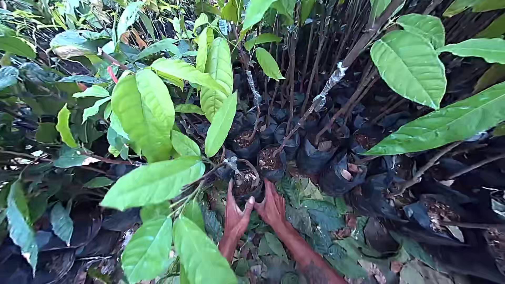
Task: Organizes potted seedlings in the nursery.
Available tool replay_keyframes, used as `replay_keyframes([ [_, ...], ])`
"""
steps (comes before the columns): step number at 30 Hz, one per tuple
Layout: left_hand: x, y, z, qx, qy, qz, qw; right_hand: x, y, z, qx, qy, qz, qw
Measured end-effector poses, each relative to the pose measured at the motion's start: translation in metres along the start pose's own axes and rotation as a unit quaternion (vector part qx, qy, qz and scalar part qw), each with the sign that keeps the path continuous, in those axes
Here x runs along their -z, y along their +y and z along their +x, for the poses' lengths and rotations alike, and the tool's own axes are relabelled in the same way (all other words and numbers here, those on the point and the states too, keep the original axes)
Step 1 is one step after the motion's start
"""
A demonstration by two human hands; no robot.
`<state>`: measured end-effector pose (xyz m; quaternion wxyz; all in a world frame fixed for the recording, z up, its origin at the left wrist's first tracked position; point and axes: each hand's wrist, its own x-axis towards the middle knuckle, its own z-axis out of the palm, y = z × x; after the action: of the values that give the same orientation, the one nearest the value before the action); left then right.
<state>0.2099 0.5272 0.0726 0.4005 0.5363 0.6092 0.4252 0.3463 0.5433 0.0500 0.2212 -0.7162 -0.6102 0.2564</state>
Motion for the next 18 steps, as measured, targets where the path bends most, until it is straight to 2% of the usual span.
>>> replay_keyframes([
  [2,-0.007,0.015,0.008,0.016,0.003,0.061,0.998,0.005,-0.004,-0.001,-0.010,-0.010,-0.013,1.000],
  [4,-0.001,0.056,0.017,0.085,-0.066,0.158,0.981,0.005,-0.009,-0.004,-0.017,0.006,-0.013,1.000],
  [5,-0.001,0.053,0.022,0.066,-0.064,0.190,0.978,0.005,-0.011,-0.006,-0.021,0.015,-0.004,1.000],
  [6,-0.005,0.027,0.025,-0.004,-0.017,0.187,0.982,0.003,-0.012,-0.007,-0.024,0.020,0.007,0.999],
  [7,-0.003,0.013,0.028,-0.036,-0.012,0.176,0.984,-0.001,-0.010,-0.006,-0.023,0.026,0.006,0.999],
  [11,0.005,0.028,0.033,-0.008,-0.072,0.166,0.984,-0.007,-0.010,-0.002,-0.010,0.043,-0.002,0.999],
  [15,0.003,0.022,0.037,-0.015,-0.078,0.180,0.980,0.000,-0.008,0.003,-0.038,-0.030,0.010,0.999],
  [18,0.008,0.020,0.041,0.000,-0.102,0.184,0.978,0.016,0.005,0.000,0.006,-0.063,0.071,0.995],
])
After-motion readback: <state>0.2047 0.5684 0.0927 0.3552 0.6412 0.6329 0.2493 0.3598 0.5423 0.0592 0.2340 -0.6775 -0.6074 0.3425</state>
